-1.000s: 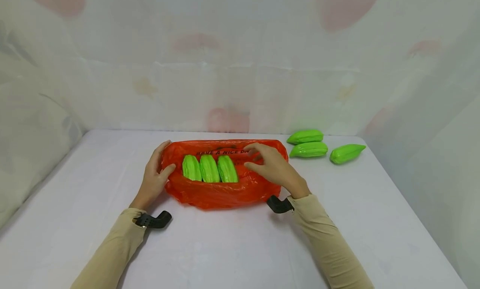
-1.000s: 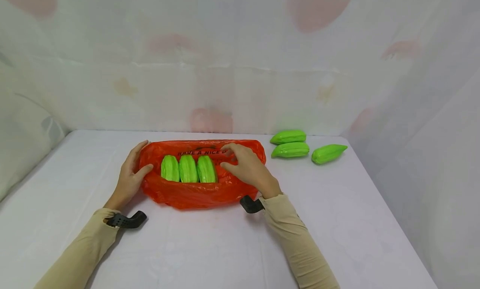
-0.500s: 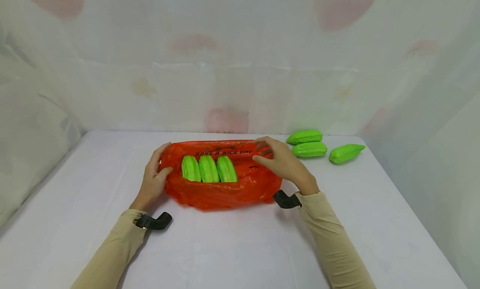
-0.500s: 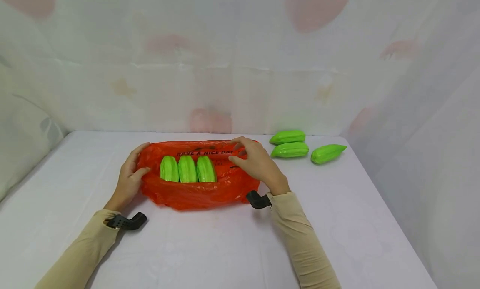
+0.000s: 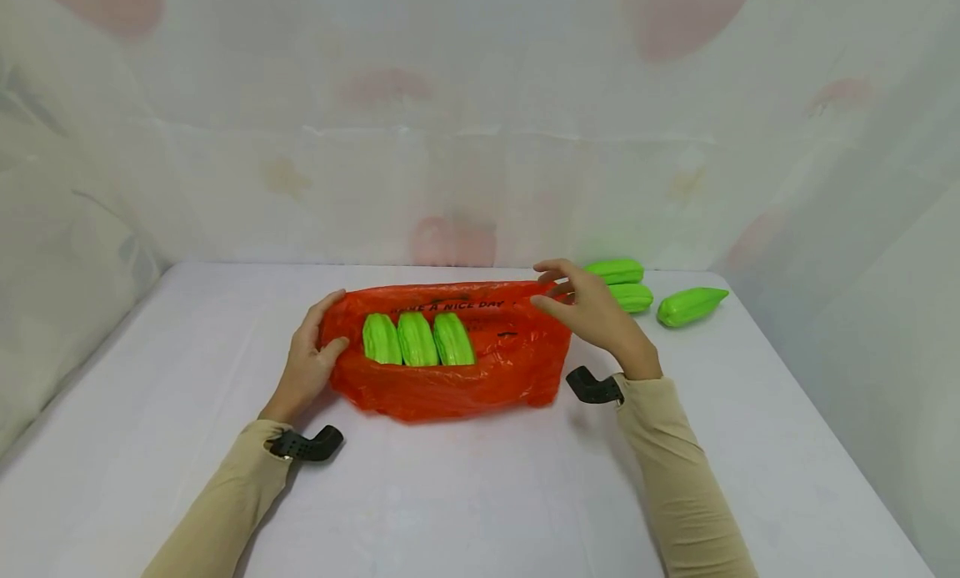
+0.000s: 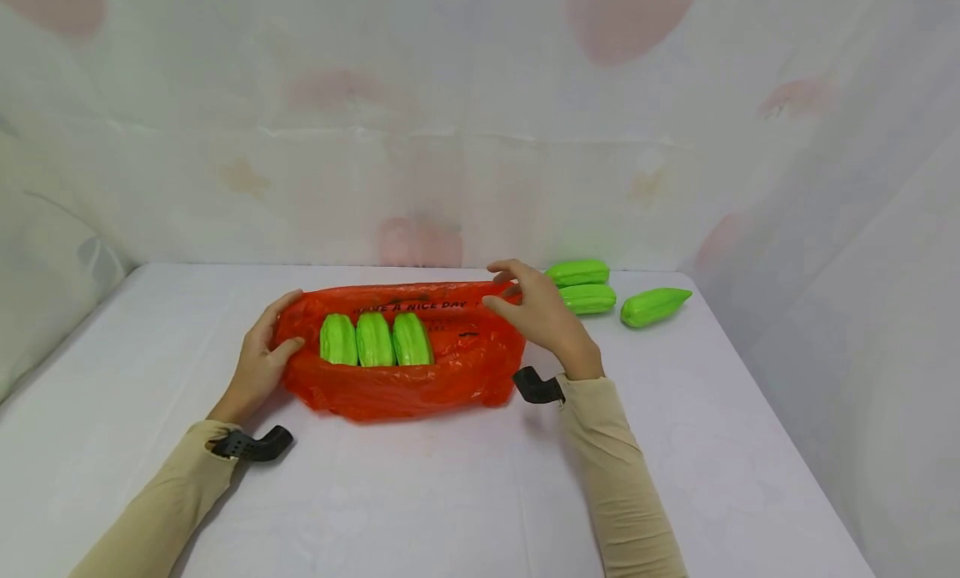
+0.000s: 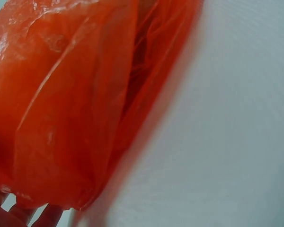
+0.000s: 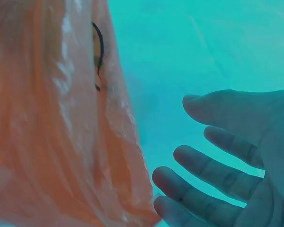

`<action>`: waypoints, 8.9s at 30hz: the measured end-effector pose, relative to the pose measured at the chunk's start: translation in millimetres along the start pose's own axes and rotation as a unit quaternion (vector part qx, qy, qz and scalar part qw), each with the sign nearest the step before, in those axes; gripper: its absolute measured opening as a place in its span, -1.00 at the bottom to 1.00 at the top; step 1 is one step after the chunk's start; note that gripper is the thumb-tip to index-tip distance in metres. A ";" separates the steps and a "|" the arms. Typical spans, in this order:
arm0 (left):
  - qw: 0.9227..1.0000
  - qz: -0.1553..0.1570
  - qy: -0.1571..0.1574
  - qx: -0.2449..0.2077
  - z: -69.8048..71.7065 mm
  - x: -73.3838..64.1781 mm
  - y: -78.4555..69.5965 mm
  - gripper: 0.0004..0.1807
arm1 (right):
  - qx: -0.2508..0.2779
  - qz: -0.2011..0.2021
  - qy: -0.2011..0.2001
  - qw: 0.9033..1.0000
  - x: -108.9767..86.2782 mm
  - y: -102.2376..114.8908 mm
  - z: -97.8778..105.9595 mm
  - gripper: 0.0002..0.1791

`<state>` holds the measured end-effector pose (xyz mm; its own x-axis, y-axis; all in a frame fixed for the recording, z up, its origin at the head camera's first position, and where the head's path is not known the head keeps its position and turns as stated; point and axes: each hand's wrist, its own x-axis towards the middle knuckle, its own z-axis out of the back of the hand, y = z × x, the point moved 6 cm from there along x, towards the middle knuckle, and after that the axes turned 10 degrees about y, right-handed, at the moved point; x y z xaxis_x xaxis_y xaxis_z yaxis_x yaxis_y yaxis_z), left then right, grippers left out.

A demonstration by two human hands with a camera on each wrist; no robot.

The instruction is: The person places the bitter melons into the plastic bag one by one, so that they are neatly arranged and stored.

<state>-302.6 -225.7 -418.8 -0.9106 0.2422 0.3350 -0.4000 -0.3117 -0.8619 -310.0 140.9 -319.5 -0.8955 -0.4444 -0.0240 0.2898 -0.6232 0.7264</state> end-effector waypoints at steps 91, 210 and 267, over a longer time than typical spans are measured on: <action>1.000 0.005 0.016 0.015 -2.1 1.5 0.7 -0.35 | -0.129 -0.073 -0.091 0.985 -13.8 -126.4 39.9 -0.45; 0.999 0.024 0.027 0.032 -1.9 1.4 11.6 -0.36 | -0.106 -0.056 -0.041 0.992 -21.5 -54.8 49.0 -0.29; 0.999 0.022 0.025 0.014 -2.2 1.0 7.2 -0.34 | -0.097 0.093 -0.031 0.990 -6.0 13.8 2.8 -0.33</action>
<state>-306.1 -225.7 -425.6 -0.9210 0.2735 0.2773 -0.3637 -0.3492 -0.8636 -301.5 136.8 -307.4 -0.8378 -0.5261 0.1456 0.5060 -0.6483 0.5690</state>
